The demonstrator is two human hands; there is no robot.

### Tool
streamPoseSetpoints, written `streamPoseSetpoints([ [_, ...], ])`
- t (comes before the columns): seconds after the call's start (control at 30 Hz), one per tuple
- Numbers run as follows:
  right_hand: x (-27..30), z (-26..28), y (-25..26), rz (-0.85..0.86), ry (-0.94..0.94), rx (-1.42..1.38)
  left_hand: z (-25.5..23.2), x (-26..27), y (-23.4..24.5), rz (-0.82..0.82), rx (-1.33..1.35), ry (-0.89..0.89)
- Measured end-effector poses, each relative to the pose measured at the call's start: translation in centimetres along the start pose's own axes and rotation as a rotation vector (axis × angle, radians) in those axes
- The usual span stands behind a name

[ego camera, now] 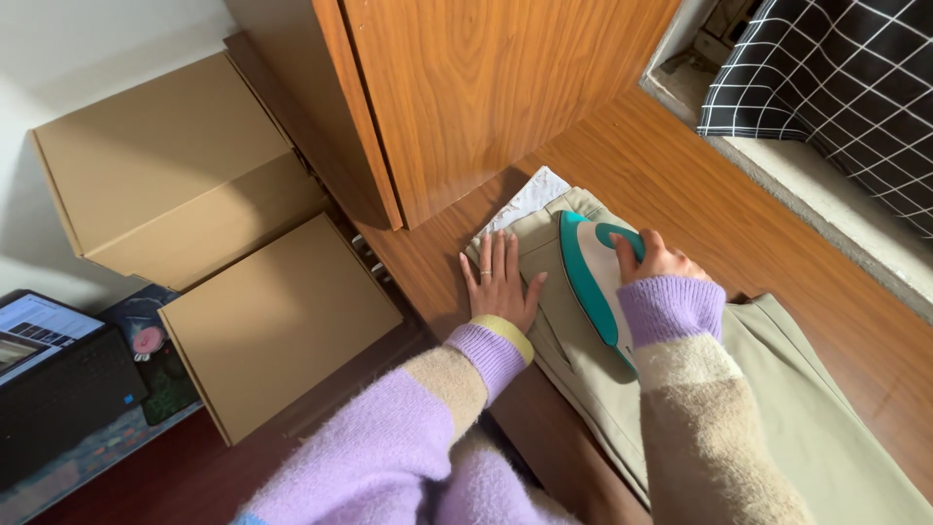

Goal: Ironing a pair of khaki pants on a flat wooden surface.

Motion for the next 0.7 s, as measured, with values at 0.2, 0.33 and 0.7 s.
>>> streamPoseSetpoints([
  [0.2,6.1,2.9,3.9,-0.239,0.351,0.107,0.0,0.1,-0.3,-0.075,0.040,-0.030],
  [0.33,4.6,3.3,2.8,-0.163,0.362,0.108,0.0,0.0,0.0,-0.080,0.047,-0.038],
  [0.7,-0.2,2.8,1.7,-0.080,0.093,0.038,0.0,-0.1,-0.2,-0.040,0.037,-0.037],
])
Point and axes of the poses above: each hand's wrist, its own x-axis away from the middle knuckle, its own y-axis out of the back of the hand, z = x × y, the point moved 7 cm from there along -x, towards the middle knuckle, and after that the axes turned 14 degrees about z, right-handed, at the moved point
